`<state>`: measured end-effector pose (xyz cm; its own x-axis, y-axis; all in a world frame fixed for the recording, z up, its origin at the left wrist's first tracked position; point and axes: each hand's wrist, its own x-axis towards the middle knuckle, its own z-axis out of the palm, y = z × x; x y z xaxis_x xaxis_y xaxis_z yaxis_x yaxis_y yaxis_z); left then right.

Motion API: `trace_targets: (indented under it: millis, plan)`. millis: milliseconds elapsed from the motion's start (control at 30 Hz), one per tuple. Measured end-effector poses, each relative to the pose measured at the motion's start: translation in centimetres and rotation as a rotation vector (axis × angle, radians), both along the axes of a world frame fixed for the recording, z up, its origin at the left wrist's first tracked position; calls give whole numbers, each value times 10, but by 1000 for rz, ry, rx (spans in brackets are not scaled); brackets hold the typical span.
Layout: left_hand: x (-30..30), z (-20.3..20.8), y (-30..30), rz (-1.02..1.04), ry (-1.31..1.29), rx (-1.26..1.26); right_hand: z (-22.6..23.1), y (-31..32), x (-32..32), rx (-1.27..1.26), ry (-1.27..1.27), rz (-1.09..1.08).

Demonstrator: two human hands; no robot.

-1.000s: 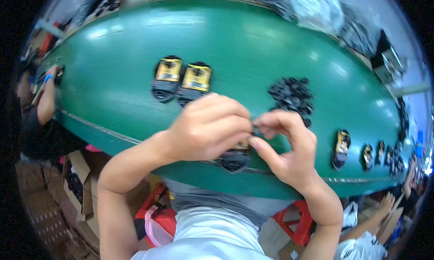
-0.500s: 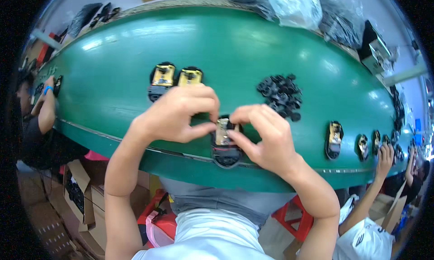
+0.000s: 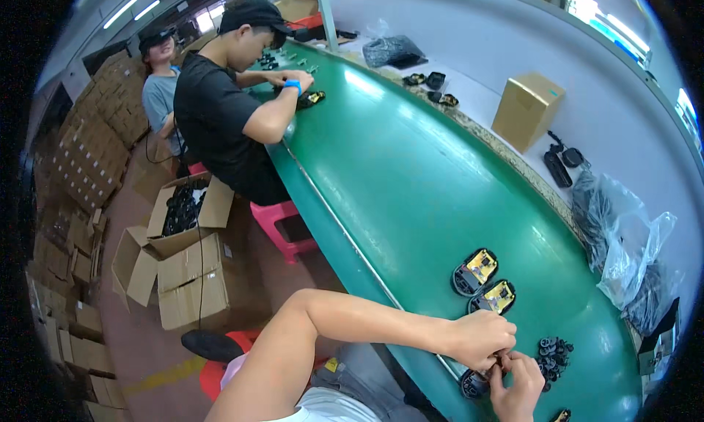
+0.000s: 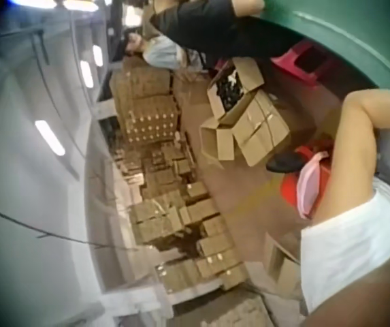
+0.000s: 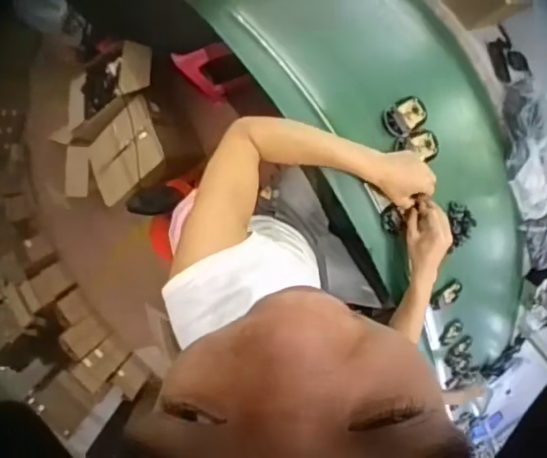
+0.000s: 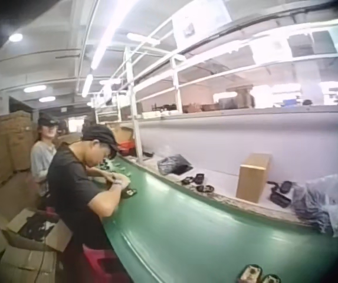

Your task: Assembling handheld electronic devices by fitting internal components and casings together

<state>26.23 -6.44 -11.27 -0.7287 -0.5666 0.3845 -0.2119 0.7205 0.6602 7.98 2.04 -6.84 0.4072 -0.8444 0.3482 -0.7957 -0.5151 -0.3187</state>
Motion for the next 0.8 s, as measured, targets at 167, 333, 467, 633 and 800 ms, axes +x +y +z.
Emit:
trace_targets:
  millis: [167,333,467,633,800]
  plan:
    - [10,13,-5,69,-49,6,11,-28,3,251,-178,-59]
    - [14,19,-22,50,-20,-108,-12,-33,-12,108,-358,0]
    - [-2,9,-12,-20,-1,24,-19,-13,-20,79,-372,-73]
    - [0,3,-2,-17,34,64,-15,-7,-7,-4,-275,-84]
    - [-4,7,-1,46,-26,47,-4,-15,-10,96,-173,-73]
